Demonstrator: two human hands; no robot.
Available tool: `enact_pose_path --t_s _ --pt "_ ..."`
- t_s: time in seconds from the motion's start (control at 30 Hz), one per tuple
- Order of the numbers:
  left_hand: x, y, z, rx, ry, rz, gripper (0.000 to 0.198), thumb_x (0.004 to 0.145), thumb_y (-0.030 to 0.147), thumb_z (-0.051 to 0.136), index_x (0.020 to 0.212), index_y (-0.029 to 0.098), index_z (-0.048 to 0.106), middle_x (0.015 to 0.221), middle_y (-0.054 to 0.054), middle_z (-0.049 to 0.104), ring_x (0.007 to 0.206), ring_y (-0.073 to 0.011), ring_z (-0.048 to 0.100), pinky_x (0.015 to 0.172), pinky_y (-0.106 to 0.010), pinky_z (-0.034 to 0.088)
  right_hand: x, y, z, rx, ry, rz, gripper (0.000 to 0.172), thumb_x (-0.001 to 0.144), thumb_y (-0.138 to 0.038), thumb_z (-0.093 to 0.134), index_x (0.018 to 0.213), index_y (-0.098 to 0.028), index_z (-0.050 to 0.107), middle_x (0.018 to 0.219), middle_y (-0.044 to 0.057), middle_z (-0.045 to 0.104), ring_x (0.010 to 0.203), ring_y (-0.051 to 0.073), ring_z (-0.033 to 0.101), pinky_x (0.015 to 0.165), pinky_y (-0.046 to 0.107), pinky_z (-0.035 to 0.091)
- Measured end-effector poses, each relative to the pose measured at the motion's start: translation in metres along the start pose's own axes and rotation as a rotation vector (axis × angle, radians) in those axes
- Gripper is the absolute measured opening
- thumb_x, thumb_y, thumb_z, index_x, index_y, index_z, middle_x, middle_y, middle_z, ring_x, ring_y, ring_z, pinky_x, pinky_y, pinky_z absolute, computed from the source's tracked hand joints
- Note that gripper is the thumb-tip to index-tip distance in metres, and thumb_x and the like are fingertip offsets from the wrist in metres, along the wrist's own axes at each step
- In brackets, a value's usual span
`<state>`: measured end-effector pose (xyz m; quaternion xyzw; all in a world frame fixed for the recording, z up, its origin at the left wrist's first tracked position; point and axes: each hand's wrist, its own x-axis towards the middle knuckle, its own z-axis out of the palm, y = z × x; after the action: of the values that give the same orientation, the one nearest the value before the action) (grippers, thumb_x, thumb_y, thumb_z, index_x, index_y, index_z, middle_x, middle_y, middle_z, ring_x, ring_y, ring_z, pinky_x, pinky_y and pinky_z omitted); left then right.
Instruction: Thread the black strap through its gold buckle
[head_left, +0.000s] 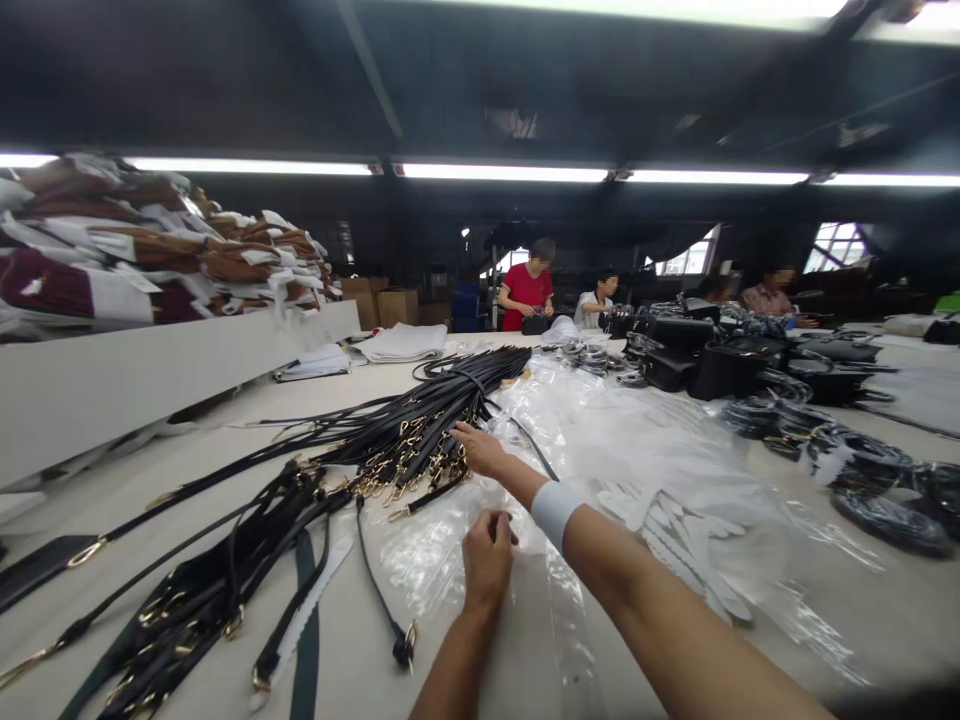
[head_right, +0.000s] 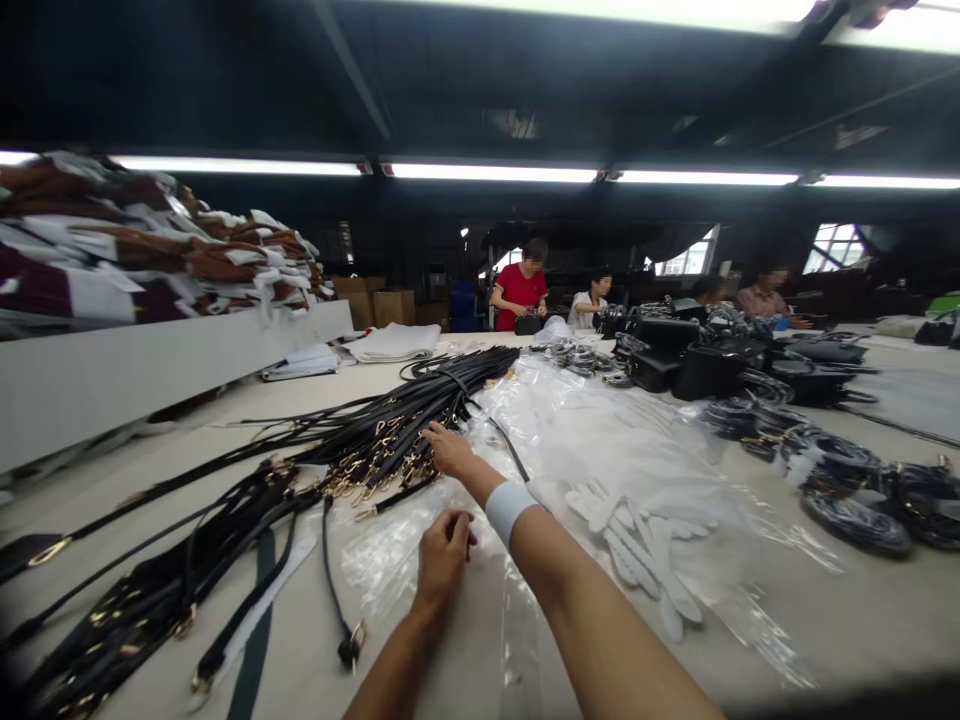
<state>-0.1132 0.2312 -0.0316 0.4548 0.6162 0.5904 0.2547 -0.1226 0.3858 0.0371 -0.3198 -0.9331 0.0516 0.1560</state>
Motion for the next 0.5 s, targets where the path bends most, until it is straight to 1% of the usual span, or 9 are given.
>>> enact_pose_path --t_s 0.07,0.13,0.23,0.3,0.37,0.4,0.47,0.5 --pt "0.001 0.000 0.001 -0.008 0.002 -0.003 0.027 0.086 0.037 0.045 0.081 0.017 0.063 0.063 -0.003 0.063 0.058 -0.0174 0.059 0.055 -0.027 0.041 0.015 -0.001 0.003 -0.031 -0.044 -0.002 0.032 0.094 -0.022 0.059 0.125 -0.016 0.056 0.131 0.010 0.056 0.113 0.024 0.058 0.095 0.045 0.051" --pt "0.000 0.001 0.002 -0.019 -0.007 0.000 0.028 0.086 0.037 0.046 0.079 0.017 0.063 0.061 -0.003 0.063 0.058 -0.0177 0.059 0.056 -0.027 0.040 0.022 0.000 0.004 -0.056 -0.063 0.007 0.023 0.094 -0.026 0.061 0.113 -0.014 0.061 0.116 0.009 0.062 0.104 0.023 0.062 0.091 0.044 0.053" --pt "0.000 0.002 0.005 -0.038 -0.013 0.009 0.028 0.086 0.037 0.046 0.076 0.018 0.063 0.062 -0.003 0.063 0.060 -0.0177 0.060 0.057 -0.027 0.040 0.021 0.000 0.002 -0.062 -0.033 0.005 0.022 0.094 -0.029 0.061 0.109 -0.013 0.062 0.111 0.008 0.063 0.099 0.021 0.063 0.087 0.041 0.054" --pt "-0.001 0.002 0.005 -0.056 -0.005 0.010 0.027 0.085 0.037 0.047 0.076 0.018 0.064 0.062 -0.003 0.063 0.060 -0.0178 0.059 0.057 -0.027 0.040 0.018 -0.005 -0.003 -0.045 0.006 -0.020 0.021 0.094 -0.029 0.061 0.107 -0.013 0.062 0.108 0.008 0.064 0.096 0.020 0.063 0.085 0.040 0.055" --pt "0.000 0.000 0.005 -0.086 0.009 0.008 0.025 0.084 0.035 0.048 0.078 0.017 0.064 0.061 -0.003 0.062 0.059 -0.0180 0.058 0.057 -0.028 0.040 0.009 -0.018 -0.011 -0.017 0.059 -0.068 0.016 0.095 -0.025 0.059 0.100 -0.011 0.063 0.101 0.007 0.065 0.093 0.019 0.064 0.084 0.039 0.055" --pt "0.001 0.000 0.005 -0.110 0.015 0.008 0.024 0.083 0.035 0.049 0.076 0.017 0.064 0.060 -0.003 0.062 0.058 -0.0182 0.057 0.056 -0.028 0.039 0.002 -0.028 -0.016 0.001 0.095 -0.102 0.014 0.096 -0.023 0.056 0.097 -0.011 0.063 0.099 0.007 0.066 0.094 0.019 0.063 0.085 0.038 0.054" --pt "0.003 -0.001 0.002 -0.183 0.011 0.018 0.023 0.081 0.036 0.054 0.068 0.017 0.061 0.056 -0.004 0.059 0.057 -0.0195 0.056 0.055 -0.030 0.039 -0.021 -0.055 -0.028 0.037 0.171 -0.188 0.016 0.098 -0.019 0.049 0.096 -0.011 0.063 0.101 0.009 0.066 0.099 0.019 0.061 0.090 0.036 0.051" --pt "0.004 0.000 0.001 -0.237 -0.005 0.031 0.023 0.079 0.036 0.056 0.066 0.018 0.060 0.056 -0.004 0.058 0.059 -0.0208 0.057 0.056 -0.031 0.041 -0.038 -0.070 -0.036 0.066 0.212 -0.250 0.016 0.099 -0.019 0.047 0.098 -0.012 0.062 0.104 0.009 0.066 0.101 0.018 0.060 0.092 0.034 0.050"
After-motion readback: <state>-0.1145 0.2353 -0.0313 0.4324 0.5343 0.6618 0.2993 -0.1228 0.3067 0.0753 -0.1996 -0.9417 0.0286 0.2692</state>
